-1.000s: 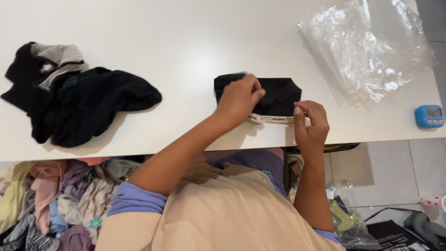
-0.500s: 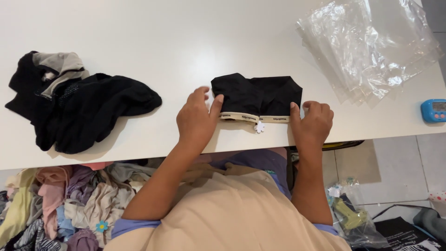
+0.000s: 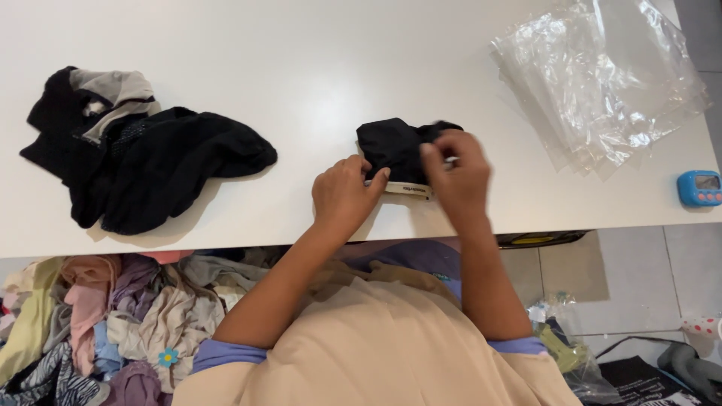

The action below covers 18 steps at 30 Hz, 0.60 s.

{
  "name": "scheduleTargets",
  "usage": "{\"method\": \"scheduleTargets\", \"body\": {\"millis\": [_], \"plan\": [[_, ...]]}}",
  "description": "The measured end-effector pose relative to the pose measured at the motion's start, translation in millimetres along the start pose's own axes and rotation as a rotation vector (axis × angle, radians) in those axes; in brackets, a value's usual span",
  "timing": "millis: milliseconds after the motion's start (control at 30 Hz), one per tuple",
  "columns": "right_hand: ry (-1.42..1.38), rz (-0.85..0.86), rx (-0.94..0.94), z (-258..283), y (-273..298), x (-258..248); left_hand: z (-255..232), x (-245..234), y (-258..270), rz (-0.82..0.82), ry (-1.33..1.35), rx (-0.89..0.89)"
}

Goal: Folding clothing items and packing them into individual plastic bags on a low table.

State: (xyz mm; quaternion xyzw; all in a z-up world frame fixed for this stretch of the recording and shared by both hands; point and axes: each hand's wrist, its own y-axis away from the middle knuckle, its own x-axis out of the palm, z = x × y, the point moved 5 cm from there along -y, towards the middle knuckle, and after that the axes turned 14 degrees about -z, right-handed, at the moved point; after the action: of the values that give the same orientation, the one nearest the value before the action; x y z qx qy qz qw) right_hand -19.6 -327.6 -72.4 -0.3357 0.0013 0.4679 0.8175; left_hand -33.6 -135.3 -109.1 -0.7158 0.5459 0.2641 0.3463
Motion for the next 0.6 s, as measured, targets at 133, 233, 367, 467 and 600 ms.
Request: {"method": "scheduleTargets", "body": {"millis": [133, 233, 367, 467, 600], "plan": [[0.158, 0.125, -0.497, 46.7, 27.6, 44.6, 2.2, -1.1, 3.3, -0.104, 0.012, 0.064], [0.189, 0.232, -0.489, 60.7, 36.6, 54.8, 5.5, -2.7, 4.7, -0.121, 0.009, 0.068], [0.12, 0.33, -0.391, 52.0, 38.5, 51.7, 2.8, -9.8, 5.6, -0.042, 0.054, 0.029], [0.033, 0.4, -0.348, 49.6, 39.4, 48.8, 0.8, -21.1, 5.5, 0.004, 0.151, -0.069], [-0.114, 0.43, -0.425, 55.6, 45.3, 40.4, 5.2, -30.0, 0.8, 0.086, 0.294, -0.268]]}}
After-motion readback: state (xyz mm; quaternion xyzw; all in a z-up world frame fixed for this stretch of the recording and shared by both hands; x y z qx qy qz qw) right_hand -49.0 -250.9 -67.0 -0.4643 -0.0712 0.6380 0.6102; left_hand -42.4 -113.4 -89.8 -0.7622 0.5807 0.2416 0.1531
